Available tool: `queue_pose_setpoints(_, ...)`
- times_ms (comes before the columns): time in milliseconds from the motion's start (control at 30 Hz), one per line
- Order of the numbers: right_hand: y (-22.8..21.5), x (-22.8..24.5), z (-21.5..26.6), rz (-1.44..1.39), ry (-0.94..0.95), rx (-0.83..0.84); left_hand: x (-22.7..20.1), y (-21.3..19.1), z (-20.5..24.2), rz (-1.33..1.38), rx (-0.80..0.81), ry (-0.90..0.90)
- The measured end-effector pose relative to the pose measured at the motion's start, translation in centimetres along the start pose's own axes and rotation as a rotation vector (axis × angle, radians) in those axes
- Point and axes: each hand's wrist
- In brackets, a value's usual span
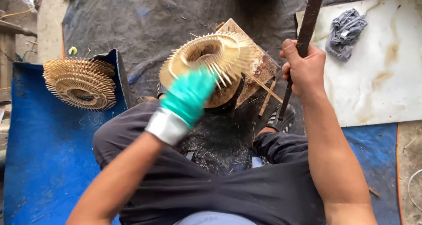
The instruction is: Manufacturing a circular wooden or bamboo structure by trimming spokes and filing surfaces.
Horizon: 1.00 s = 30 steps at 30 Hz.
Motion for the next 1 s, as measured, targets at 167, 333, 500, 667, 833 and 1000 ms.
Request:
queue_pose_setpoints(167,0.8,0.0,-0.2,-0.022,-0.009,0.057,8.5,-4.1,-1.8,0.360,-0.531,-0.246)
queue_pose_setpoints(333,2.0,-0.7,-0.5,0.033,0.172,0.096,10.8,-2.1,0.0,1.294,-0.671,-0.632)
queue_pose_setpoints(500,3.1,-4.1,-0.8,0.147,0.317,0.143,9.6,11.9,2.4,1.782,-0.594,-1.022)
queue_pose_setpoints(667,3.4,-7.8,-1.1,0.264,0.309,0.155,7.5,19.8,3.4,1.930,-0.503,-1.233)
queue_pose_setpoints(833,4.0,-7.2,-2.1,0.318,0.250,0.118,7.4,23.3,3.2,1.957,-0.473,-1.167)
queue_pose_setpoints(1000,3.8,-7.8,-2.5,0.378,0.265,0.115,6.9,19.7,2.4,1.961,-0.424,-1.209)
Point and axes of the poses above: each hand's wrist, its own z-axis away from the middle knuckle, its own y-axis out of the palm, x = y × z, and after that the axes turned 3 degrees about -y, right-handed
